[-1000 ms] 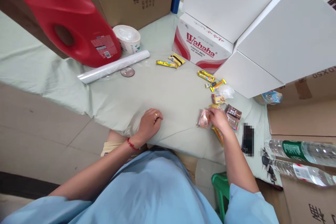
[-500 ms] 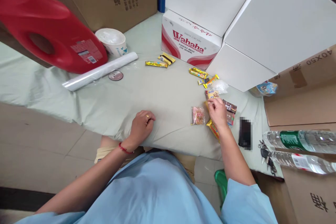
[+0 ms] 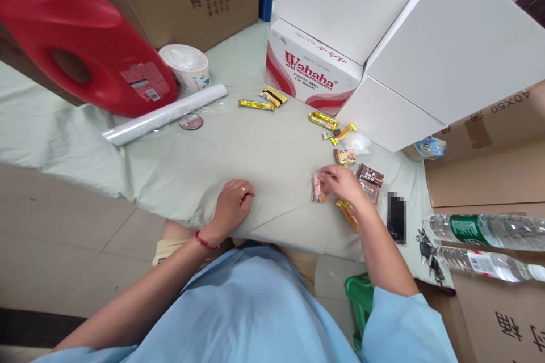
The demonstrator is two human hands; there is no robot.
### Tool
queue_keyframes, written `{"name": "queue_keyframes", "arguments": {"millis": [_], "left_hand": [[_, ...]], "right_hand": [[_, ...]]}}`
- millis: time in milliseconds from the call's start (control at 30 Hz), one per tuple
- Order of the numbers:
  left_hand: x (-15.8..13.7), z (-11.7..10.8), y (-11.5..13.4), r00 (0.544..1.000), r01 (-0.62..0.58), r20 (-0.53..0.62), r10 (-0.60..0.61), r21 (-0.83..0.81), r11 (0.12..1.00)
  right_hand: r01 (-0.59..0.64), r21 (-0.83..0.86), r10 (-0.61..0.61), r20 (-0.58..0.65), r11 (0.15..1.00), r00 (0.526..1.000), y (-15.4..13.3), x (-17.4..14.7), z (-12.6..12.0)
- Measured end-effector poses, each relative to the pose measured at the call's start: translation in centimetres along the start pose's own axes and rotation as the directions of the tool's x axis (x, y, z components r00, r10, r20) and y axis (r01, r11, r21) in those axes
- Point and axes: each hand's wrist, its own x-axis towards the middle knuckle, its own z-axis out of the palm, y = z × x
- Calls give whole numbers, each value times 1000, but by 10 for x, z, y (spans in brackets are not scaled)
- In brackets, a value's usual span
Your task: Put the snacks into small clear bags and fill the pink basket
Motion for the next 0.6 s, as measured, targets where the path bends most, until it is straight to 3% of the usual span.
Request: {"name": "queue_keyframes", "arguments": {"millis": [67,167,233,300,367,433,533,600], "left_hand": [[1,1,0,1000,-2,4,2,4,1000],[2,2,0,1000,-5,18,4,15,1000],[3,2,0,1000,-4,28,3,26,1000],[3,2,1,999,-4,32,3,31,999],[3,2,2,1000,-7,27,7,29,1000],[3,1,3,1000,-12,19,11,25,1000],[2,0,4,1000,-13,13,13,18,1000],[2,1,4,1000,-11,11,10,12,1000]], "right_hand": [[-119,-7,116,-153,993,981,17,19,-21],[-295,-120,225,-404,948,886,43,55,-45],[-372,-177,251,-479,911,841,54,76,-51],[-403,-165,291,-461,900,838,60,92,-51],[-406,-102,332,-416,908,847,59,100,-49],[-377,73,369,-435,923,821,55,102,-49],[-245,352,403,-507,904,762,45,95,-54],[-153,480,409,-491,864,769,36,86,-55]]}}
